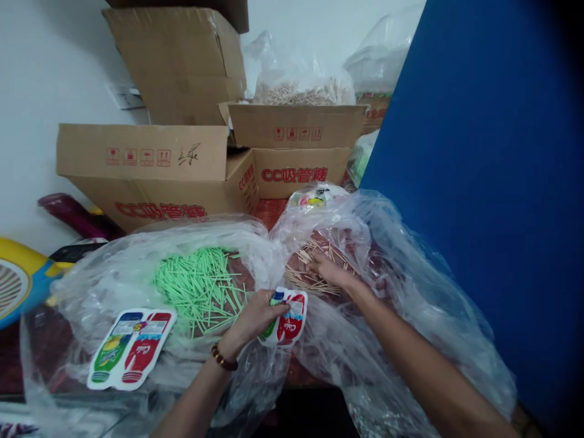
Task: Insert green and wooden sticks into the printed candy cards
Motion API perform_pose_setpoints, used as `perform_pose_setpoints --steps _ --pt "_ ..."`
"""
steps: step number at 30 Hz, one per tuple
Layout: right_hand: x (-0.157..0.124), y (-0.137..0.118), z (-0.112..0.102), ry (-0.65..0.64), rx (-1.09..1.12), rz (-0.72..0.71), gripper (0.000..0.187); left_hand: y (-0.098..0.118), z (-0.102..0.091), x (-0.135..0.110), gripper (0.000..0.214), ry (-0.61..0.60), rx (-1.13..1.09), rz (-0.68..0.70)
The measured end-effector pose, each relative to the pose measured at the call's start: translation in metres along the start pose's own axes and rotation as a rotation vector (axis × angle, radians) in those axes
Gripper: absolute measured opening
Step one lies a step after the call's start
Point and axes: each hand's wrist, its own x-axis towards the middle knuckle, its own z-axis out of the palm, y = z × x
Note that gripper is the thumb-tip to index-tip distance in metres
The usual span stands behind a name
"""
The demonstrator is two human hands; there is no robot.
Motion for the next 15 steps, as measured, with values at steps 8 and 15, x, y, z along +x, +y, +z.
perform_pose_setpoints --steps 8,15 --pt "-0.039 0.018 -0.002 0.201 0.382 0.023 0.036 -0.007 0.002 0.003 0.025 -0.016 -0.077 -0.001" --pt "-0.055 0.032 0.015 0.219 0.410 0.053 0.027 0.004 0.006 -0.005 0.023 -0.005 -0.153 -0.012"
